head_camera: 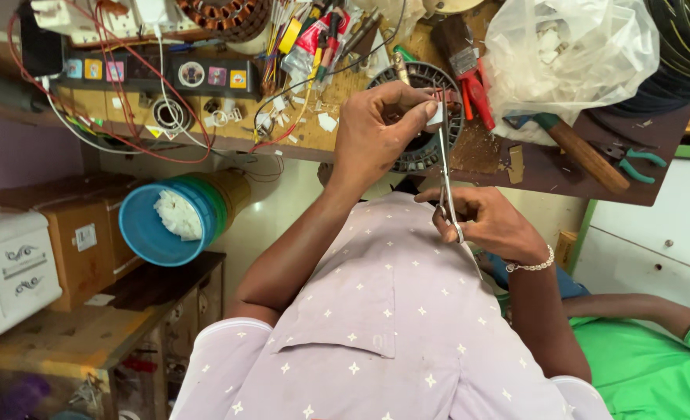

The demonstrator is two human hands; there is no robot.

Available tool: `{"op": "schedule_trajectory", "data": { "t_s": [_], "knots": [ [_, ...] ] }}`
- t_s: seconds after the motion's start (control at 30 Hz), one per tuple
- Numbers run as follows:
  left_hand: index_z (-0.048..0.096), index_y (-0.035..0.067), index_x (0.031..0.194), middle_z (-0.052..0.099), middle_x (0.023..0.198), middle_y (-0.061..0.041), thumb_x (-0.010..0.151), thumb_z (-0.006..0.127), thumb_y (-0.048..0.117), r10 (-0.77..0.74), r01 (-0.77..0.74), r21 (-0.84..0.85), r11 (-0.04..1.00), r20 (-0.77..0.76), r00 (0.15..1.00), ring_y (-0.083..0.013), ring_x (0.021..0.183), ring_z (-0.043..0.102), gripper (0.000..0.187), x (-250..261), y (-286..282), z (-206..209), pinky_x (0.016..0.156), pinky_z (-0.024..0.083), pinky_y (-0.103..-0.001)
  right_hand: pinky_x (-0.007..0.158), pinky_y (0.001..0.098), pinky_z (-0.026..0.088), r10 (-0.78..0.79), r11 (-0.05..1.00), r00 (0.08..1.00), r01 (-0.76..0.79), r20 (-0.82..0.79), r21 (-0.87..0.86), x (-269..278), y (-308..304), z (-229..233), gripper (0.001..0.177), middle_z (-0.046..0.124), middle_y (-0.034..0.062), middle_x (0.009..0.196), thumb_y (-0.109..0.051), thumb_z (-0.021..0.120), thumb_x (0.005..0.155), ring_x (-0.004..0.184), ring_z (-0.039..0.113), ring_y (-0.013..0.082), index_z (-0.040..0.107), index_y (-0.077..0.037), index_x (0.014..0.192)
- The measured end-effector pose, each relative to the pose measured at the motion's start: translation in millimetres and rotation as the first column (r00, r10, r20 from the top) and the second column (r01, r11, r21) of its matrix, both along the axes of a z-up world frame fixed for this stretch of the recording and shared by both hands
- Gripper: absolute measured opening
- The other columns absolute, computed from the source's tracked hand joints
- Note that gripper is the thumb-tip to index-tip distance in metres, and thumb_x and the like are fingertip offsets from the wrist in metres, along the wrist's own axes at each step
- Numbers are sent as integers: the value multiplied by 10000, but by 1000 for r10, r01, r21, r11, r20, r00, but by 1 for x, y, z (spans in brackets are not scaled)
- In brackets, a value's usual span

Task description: The person repairs a motor stator by inserting white insulating paper into the copper windings. They use a screwdriver to press the paper into place and scissors to trim the excess material. The task is performed repeatedly on different sections of the stator.

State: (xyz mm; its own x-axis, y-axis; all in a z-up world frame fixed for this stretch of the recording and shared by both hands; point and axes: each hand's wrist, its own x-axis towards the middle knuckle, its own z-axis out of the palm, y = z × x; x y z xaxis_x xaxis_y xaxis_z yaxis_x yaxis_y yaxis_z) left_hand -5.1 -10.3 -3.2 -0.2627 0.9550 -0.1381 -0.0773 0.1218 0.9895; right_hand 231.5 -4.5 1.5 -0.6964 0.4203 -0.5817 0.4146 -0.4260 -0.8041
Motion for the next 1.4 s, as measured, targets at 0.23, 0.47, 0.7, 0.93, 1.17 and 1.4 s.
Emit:
{"op": "schedule_trajectory", "data": {
  "t_s": [0.23, 0.47, 0.7, 0.93, 1.17, 1.4],
  "knots": [
    [772, -4, 1001, 797, 904, -39, 927, 741, 112, 29, -32, 25, 999, 107, 994, -47, 762, 736, 140, 4, -2, -3, 680, 596, -213, 629, 249, 466, 9, 999, 1000, -11, 30, 49, 2, 4, 0, 561, 625, -13, 775, -104, 822, 729, 705, 552, 65, 706, 15, 1265],
    [769, -30, 1012, 790, 895, -55, 923, 740, 89, 25, -28, 17, 999, 145, 989, -54, 746, 725, 151, 1, 3, -12, 647, 572, -207, 639, 232, 473, 18, 995, 999, -22, 38, 98, 4, 8, -3, 513, 620, -24, 778, -86, 799, 757, 715, 550, 51, 708, 14, 1251],
    [765, -3, 972, 785, 818, -47, 932, 734, 98, -9, 14, -17, 1000, 234, 972, -64, 725, 742, 113, -2, 6, -18, 606, 568, -205, 633, 221, 477, 14, 992, 999, -20, 50, 122, 5, 7, -5, 430, 612, -36, 779, -104, 788, 793, 716, 549, 41, 729, 3, 1205],
    [738, -1, 1067, 796, 896, -56, 987, 731, 151, -25, 37, -36, 999, 310, 951, -92, 817, 764, 172, -1, 3, -30, 635, 596, -223, 599, 236, 493, -30, 980, 987, -2, 158, 201, 12, -1, -3, 278, 651, -3, 725, -82, 725, 826, 671, 590, 66, 770, 29, 1078],
    [534, 96, 1192, 731, 1058, -38, 1018, 613, 206, -54, 73, -3, 997, 635, 770, -131, 889, 759, 221, 17, -12, -4, 507, 573, -274, 644, 213, 467, -407, 825, 910, 402, -78, 396, -3, 1, 11, 459, 721, 61, 880, -16, 636, 788, 794, 688, 105, 699, 39, 1240],
    [694, 74, 1321, 745, 988, -29, 1005, 715, 121, -126, 24, 179, 983, 583, 803, -69, 882, 663, 320, 14, -19, -13, 751, 548, -207, 620, 225, 459, -423, 846, 902, 426, -82, 321, -3, 0, 3, 442, 726, 97, 863, 32, 637, 841, 740, 624, 104, 677, 46, 1280]
  ]
}}
